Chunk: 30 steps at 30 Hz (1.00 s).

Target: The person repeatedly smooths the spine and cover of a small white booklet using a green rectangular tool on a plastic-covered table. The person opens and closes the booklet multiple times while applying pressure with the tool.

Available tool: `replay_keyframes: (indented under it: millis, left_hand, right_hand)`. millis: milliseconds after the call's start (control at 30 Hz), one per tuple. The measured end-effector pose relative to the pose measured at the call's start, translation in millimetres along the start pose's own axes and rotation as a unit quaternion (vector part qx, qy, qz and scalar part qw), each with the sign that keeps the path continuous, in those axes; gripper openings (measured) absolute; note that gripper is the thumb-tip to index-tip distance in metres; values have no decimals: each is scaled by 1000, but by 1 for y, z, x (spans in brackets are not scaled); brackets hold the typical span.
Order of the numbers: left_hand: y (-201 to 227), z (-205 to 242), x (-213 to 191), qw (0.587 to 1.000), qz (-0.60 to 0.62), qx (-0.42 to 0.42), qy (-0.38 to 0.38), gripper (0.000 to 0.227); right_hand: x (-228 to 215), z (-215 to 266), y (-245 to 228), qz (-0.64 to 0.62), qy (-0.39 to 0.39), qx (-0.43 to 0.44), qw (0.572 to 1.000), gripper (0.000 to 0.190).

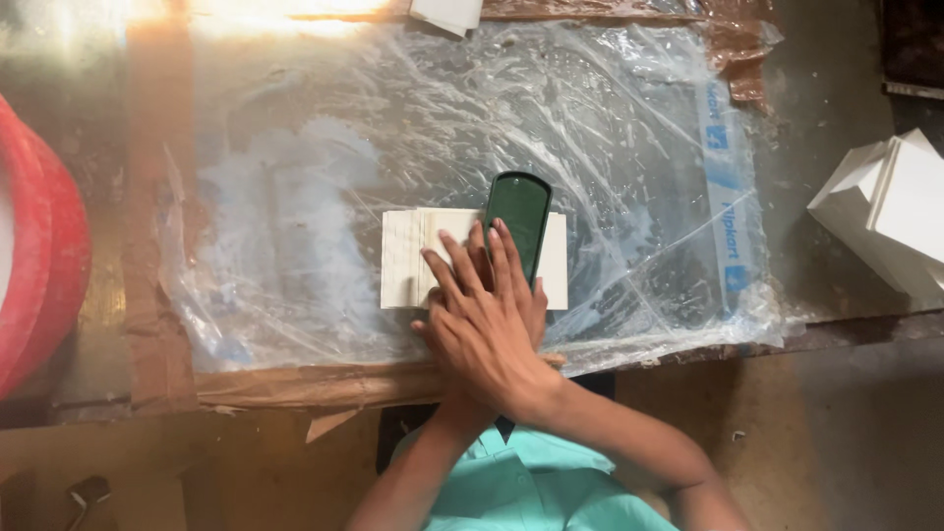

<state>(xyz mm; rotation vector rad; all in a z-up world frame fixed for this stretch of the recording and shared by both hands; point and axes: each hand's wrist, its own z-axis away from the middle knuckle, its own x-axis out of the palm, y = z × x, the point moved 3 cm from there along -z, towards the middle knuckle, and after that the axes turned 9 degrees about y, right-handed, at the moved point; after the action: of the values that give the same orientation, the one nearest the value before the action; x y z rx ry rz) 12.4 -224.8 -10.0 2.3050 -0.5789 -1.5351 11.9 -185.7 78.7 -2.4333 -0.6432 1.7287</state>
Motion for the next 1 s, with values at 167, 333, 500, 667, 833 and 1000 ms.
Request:
replay_keyframes:
  millis: [167,333,500,667,833,1000]
  left_hand:
    - [41,0,29,995,40,15,-92,81]
    - [44,-30,-10,992,108,58,-5,87]
    - [-101,-45,-83,997,-19,-76,22,85]
    - [-195,-37,-107,979,-122,-147,76,76]
    - [-188,-32,-107,978,-141,-120,100,70]
    - [-192,-27,-106,981,-120,-123,95,66]
  right_hand:
    - [17,18,31,46,-228,-218,948,31]
    - [-22,27,40,-15,-50,-160,986,78]
    - [-31,57,99,-65,8,124,990,80]
    - [5,81,118,-58,-23,180,982,76]
    - [3,87,111,6,-19,135,991,73]
    - [6,84,111,25,-30,125,991,84]
